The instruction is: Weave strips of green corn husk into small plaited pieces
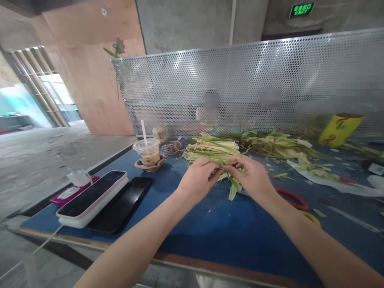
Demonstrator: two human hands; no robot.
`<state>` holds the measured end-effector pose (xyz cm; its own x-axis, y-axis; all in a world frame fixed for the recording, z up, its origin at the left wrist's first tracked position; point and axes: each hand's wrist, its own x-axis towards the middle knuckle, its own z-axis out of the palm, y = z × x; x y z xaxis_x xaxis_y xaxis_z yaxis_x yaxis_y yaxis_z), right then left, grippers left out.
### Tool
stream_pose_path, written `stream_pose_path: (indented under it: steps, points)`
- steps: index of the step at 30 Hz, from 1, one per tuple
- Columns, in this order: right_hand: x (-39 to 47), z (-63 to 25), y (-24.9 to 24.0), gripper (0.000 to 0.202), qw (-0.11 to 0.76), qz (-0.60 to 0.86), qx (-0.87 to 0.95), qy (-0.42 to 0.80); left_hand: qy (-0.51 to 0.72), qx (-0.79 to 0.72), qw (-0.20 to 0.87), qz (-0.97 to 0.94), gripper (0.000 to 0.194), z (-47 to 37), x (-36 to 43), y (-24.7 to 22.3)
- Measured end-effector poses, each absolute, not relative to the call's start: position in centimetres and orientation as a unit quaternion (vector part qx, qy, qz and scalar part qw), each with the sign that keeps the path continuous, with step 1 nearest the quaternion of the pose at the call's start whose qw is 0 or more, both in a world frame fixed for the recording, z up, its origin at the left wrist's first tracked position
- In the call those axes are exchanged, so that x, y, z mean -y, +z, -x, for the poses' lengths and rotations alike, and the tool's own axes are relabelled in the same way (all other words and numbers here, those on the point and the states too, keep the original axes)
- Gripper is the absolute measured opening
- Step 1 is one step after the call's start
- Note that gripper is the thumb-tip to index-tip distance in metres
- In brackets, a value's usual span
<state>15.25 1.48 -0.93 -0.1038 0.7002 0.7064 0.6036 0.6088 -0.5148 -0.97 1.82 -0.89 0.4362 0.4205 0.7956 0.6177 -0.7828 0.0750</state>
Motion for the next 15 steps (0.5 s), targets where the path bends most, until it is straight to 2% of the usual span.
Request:
stream_pose_path:
  steps: [7,9,12,15]
  points:
    - [-1.2,-15.1,0.1,0.015,0.497,0.468,0.705,0.193,-0.450,0.290,0.100,0.839,0.012,1.1,-2.2,-1.0]
    - [-1.4,-16.0,0.6,0.018,0.466,0.470,0.723,0.200,-0.441,0.287,0.094,0.845,0.013,1.2,-2.2,-0.9]
    - [-1.1,-18.7,1.0,0.025,0.351,0.526,0.765,0.121,-0.422,0.274,0.097,0.859,0.014,1.3,-2.3,-1.0]
    - [0.1,-22.4,-0.2,0.030,0.151,0.587,0.795,0.010,-0.421,0.260,0.108,0.862,0.014,1.2,-2.4,-1.2]
